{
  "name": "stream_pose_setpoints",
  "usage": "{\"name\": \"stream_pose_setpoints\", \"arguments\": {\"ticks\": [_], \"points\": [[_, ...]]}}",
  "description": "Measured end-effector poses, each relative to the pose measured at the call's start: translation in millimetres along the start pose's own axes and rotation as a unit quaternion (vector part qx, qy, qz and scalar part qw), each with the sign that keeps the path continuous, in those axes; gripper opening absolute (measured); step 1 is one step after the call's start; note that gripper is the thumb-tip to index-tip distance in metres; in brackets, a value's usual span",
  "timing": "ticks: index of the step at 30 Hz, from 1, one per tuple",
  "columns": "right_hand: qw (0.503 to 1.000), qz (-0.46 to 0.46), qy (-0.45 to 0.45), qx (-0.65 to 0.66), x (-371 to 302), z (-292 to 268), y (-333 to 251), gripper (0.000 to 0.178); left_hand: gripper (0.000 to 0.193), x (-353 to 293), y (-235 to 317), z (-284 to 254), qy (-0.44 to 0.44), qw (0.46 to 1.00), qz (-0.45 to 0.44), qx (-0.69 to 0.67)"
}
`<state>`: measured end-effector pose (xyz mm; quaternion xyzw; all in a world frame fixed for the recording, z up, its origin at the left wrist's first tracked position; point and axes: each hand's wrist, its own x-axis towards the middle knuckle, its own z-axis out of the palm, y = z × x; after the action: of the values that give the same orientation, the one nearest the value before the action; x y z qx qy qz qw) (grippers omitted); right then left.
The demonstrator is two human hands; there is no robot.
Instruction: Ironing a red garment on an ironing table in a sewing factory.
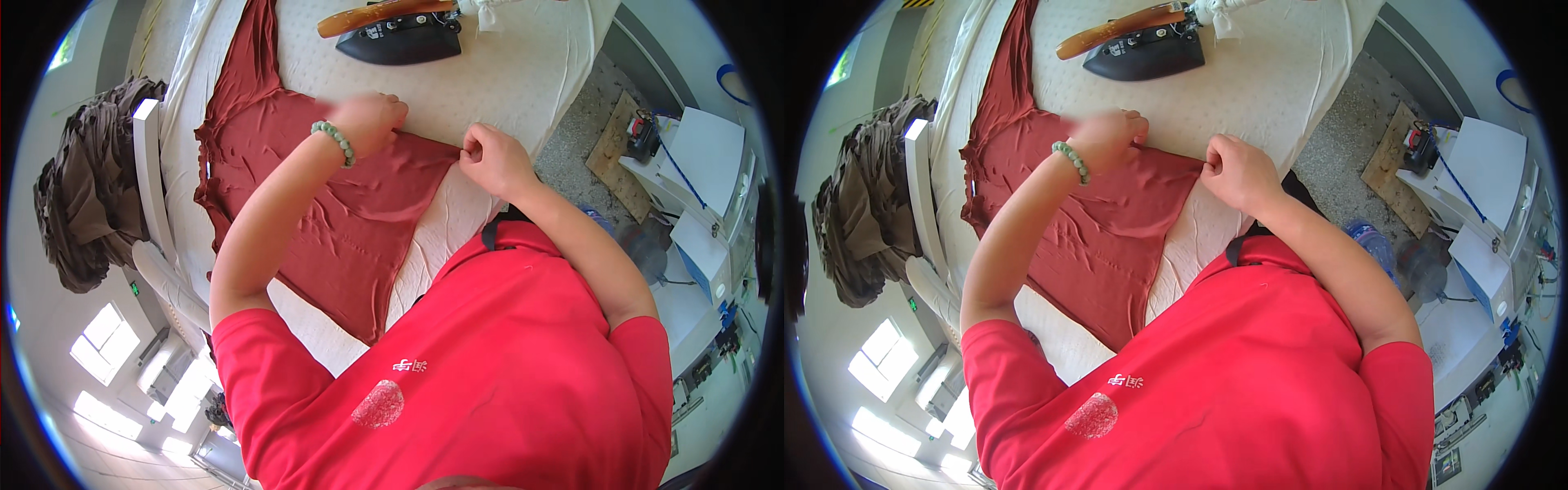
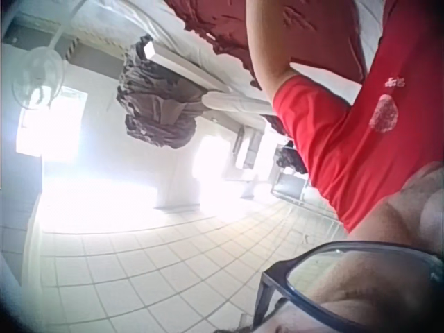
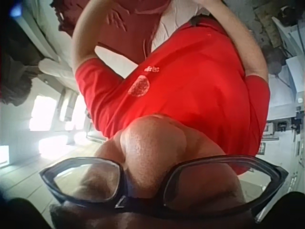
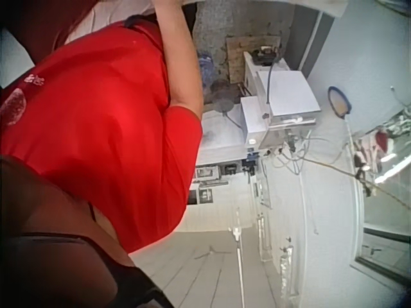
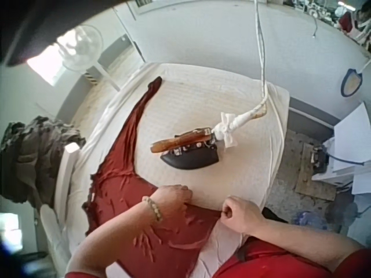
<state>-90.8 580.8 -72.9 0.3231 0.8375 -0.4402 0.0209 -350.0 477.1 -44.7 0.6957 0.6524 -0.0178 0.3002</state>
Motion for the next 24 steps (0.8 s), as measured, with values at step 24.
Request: {"name": "stream_pose_setpoints", "arguments": {"ticks": [24], "points": [[0.997,0.057,-0.046,0.034,13.6,-4.5,-2.7,0.025,0.013,-5.2,-33.0,3.7,0.01,0.969,-0.088,-0.23]]}}
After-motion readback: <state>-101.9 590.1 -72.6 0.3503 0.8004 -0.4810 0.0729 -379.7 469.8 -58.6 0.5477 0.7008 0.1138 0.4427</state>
